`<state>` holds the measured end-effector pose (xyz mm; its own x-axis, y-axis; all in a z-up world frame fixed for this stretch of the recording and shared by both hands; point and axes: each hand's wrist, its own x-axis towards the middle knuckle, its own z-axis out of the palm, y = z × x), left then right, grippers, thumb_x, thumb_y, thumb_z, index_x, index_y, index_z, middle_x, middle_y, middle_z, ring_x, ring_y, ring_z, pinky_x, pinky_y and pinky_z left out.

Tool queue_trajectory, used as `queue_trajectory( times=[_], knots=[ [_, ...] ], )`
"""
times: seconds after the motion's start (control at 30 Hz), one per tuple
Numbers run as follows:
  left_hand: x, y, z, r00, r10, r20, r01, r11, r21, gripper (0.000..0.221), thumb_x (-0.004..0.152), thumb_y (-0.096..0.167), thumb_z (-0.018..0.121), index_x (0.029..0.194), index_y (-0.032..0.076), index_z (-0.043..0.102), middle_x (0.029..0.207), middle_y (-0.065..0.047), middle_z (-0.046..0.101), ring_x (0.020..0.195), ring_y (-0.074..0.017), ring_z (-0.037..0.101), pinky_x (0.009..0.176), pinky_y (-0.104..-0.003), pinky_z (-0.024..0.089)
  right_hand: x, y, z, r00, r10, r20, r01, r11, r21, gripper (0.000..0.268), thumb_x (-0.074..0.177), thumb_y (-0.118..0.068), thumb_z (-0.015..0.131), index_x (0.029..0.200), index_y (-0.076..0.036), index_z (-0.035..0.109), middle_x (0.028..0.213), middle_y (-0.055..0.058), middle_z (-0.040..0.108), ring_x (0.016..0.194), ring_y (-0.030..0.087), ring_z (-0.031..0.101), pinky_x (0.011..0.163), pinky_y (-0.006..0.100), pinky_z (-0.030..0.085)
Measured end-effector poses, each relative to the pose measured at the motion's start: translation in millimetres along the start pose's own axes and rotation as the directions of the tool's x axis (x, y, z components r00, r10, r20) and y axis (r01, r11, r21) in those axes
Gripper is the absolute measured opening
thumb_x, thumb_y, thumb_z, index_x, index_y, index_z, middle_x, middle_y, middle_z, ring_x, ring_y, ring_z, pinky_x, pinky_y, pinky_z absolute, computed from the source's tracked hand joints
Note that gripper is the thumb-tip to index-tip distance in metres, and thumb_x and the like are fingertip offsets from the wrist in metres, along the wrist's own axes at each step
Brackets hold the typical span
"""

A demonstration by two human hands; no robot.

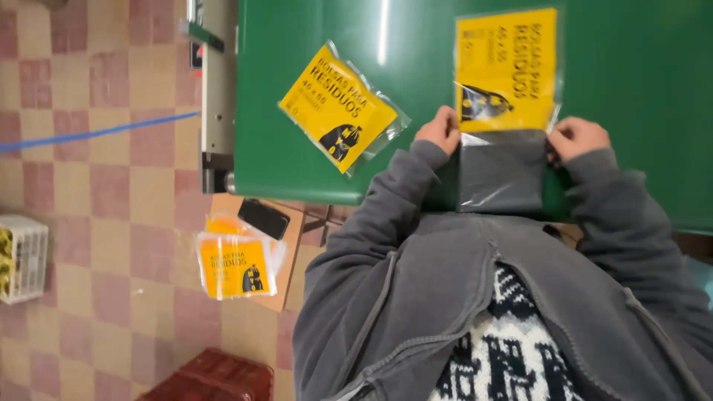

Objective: Folding black plastic garbage bags and inserting them into printed yellow packaging sleeves, then sealing them.

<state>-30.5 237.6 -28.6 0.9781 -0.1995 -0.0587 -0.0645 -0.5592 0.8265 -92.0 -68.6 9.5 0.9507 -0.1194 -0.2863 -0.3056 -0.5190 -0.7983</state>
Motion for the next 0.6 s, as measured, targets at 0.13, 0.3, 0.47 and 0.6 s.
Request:
queue_trajectory(
  times=[0.13, 0.3, 0.47, 0.6],
  knots=[
    [-54.0, 2.3, -8.1, 0.975, 0.155, 0.161, -0.161, 0.987, 0.026, 0.014, 0.088, 0.020, 0.063, 0.101, 0.018, 0.058, 0.085, -0.013, 0.072, 0.082, -0.0354, 0.071, 0.073, -0.046, 0.057, -56.7, 28.4, -4.3, 0.991, 0.052, 0.123, -0.050, 0.999, -0.015, 0.022, 0.102, -0.021, 0.063, 0.094, -0.002, 0.070, 0.073, 0.008, 0.071, 0.062, 0.017, 0.066, 0.059, 0.033, 0.052],
    [-119.7, -12.1, -20.8, 0.909, 0.168, 0.382, -0.115, 0.981, -0.159, 0.017, 0.085, 0.020, 0.066, 0.100, 0.016, 0.059, 0.082, -0.011, 0.070, 0.075, -0.0309, 0.069, 0.068, -0.043, 0.055, -115.2, 106.5, 10.7, 0.952, 0.007, 0.307, -0.036, 0.995, 0.090, 0.021, 0.099, -0.022, 0.065, 0.096, -0.001, 0.068, 0.079, 0.007, 0.068, 0.070, 0.014, 0.063, 0.064, 0.031, 0.052],
    [-82.2, -12.4, -45.6, 0.924, 0.176, 0.338, 0.059, 0.811, -0.582, 0.020, 0.087, 0.015, 0.070, 0.100, 0.011, 0.055, 0.075, -0.006, 0.063, 0.061, -0.0171, 0.061, 0.055, -0.034, 0.049, -51.1, 60.0, -10.4, 0.919, 0.260, 0.296, -0.376, 0.804, 0.461, 0.015, 0.101, -0.014, 0.056, 0.109, -0.003, 0.061, 0.072, 0.007, 0.059, 0.059, 0.018, 0.055, 0.054, 0.032, 0.044],
    [-31.5, 6.8, -124.9, 0.969, 0.125, 0.213, 0.136, 0.452, -0.882, 0.014, 0.092, 0.005, 0.062, 0.102, 0.009, 0.053, 0.071, -0.007, 0.065, 0.048, -0.0110, 0.055, 0.045, -0.026, 0.042, 49.7, -38.8, 4.4, 0.953, -0.115, 0.281, -0.113, 0.723, 0.682, 0.038, 0.113, -0.021, 0.047, 0.078, -0.006, 0.050, 0.058, 0.007, 0.050, 0.049, 0.017, 0.044, 0.046, 0.030, 0.034]
  ],
)
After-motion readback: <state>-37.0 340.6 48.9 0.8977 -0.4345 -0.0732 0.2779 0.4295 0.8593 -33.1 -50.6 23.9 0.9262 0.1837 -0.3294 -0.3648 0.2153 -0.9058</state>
